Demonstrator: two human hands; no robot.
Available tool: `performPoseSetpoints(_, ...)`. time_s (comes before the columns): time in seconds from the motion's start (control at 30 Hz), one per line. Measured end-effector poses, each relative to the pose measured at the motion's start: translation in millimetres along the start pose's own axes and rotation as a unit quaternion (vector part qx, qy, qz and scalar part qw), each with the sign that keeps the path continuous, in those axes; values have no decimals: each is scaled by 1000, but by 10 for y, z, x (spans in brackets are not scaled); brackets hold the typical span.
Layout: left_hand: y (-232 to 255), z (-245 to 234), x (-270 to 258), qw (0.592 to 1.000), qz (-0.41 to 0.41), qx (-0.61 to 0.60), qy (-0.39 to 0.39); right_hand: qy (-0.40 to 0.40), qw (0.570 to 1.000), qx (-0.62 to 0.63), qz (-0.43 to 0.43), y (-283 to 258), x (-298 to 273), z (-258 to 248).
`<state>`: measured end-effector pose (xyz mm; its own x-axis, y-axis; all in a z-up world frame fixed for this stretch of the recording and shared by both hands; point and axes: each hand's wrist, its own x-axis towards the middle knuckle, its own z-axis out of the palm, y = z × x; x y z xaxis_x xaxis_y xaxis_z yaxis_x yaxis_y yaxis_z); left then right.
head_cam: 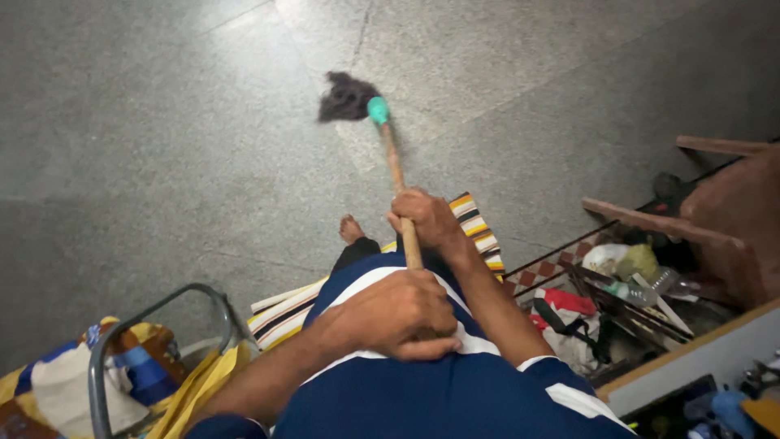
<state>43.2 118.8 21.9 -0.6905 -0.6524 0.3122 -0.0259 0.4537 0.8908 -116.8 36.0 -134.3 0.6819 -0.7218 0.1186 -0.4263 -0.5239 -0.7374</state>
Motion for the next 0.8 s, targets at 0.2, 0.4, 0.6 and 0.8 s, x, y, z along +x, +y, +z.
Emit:
performPoseSetpoints(0.2, -356, 136, 287, 999, -21, -20, -34, 74, 995, -23, 62, 543, -338, -293)
performPoseSetpoints(0.4, -818, 233, 727, 999, -17, -18, -40, 116, 978, -98, 140, 1183, -632, -580)
performPoseSetpoints(0.6, -776, 178, 1143, 998, -56, -5, -11, 164, 963, -177, 119, 1263, -686, -995)
performPoseSetpoints(0.8, -429, 58, 1386, 1000, -2, 13, 20, 188, 972, -135, 34, 1145, -227, -1280)
